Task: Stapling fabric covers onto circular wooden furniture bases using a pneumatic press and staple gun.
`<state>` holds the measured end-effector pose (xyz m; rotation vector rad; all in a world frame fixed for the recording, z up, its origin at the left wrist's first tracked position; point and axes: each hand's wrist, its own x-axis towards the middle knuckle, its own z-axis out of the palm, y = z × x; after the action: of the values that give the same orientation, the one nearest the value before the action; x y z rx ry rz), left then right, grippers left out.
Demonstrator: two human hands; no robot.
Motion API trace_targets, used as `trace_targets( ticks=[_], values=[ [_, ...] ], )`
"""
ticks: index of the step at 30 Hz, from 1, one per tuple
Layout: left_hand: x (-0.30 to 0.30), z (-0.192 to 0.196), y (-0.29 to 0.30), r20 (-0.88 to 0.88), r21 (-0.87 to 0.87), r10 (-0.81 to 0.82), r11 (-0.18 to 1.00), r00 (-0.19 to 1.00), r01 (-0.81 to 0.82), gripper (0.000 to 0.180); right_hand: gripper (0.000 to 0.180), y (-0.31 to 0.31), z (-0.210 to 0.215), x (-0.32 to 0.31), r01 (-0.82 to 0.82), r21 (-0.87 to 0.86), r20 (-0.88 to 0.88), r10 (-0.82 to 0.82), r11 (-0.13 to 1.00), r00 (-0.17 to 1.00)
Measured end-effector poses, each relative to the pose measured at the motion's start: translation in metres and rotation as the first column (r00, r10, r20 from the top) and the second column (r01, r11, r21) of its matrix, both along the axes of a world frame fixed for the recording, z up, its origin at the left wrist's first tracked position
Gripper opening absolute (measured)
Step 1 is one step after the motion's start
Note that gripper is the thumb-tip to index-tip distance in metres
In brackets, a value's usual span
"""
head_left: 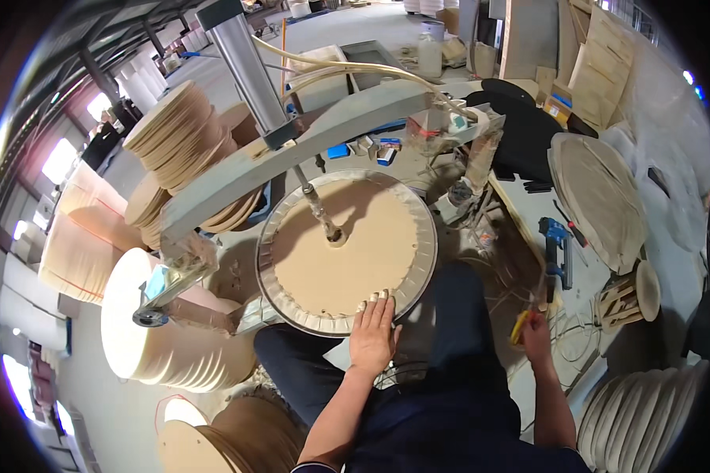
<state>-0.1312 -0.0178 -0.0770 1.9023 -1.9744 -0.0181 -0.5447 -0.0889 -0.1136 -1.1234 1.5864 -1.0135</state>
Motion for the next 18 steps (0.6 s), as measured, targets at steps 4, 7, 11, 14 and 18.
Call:
trace_targets(
  ticks=[4, 7, 11, 14, 18],
  values=[
    [0.026, -0.019, 0.005, -0.040, -0.057, -0.019, 0.998, 0.999, 0.016, 0.073, 0.009, -0.001, 0.028, 0.002, 0.098, -0.008, -0.292, -0.096, 0.995, 0.952],
    [0.041, -0.012, 0.015, 0.041, -0.079, 0.056, 0.996, 0.998, -0.052, 0.071, 0.026, -0.017, -0.015, -0.011, 0.119, -0.156, -0.322, -0.164, 0.981, 0.932],
    [0.028, 0.005, 0.007, 0.090, 0.034, 0.099, 0.994, 0.991, -0.103, 0.071, 0.037, -0.029, 0.016, -0.053, 0.171, -0.154, -0.241, -0.204, 0.973, 0.949],
    [0.034, 0.004, 0.014, 0.050, 0.075, 0.113, 0.990, 0.992, -0.116, 0.075, 0.043, -0.042, 0.020, -0.089, 0.261, -0.179, -0.438, -0.315, 0.948, 0.842],
    [0.057, 0.002, 0.023, 0.011, 0.051, 0.123, 0.991, 0.992, -0.123, 0.073, 0.040, -0.075, 0.007, -0.128, 0.345, -0.106, -0.609, -0.336, 0.932, 0.719]
  ],
)
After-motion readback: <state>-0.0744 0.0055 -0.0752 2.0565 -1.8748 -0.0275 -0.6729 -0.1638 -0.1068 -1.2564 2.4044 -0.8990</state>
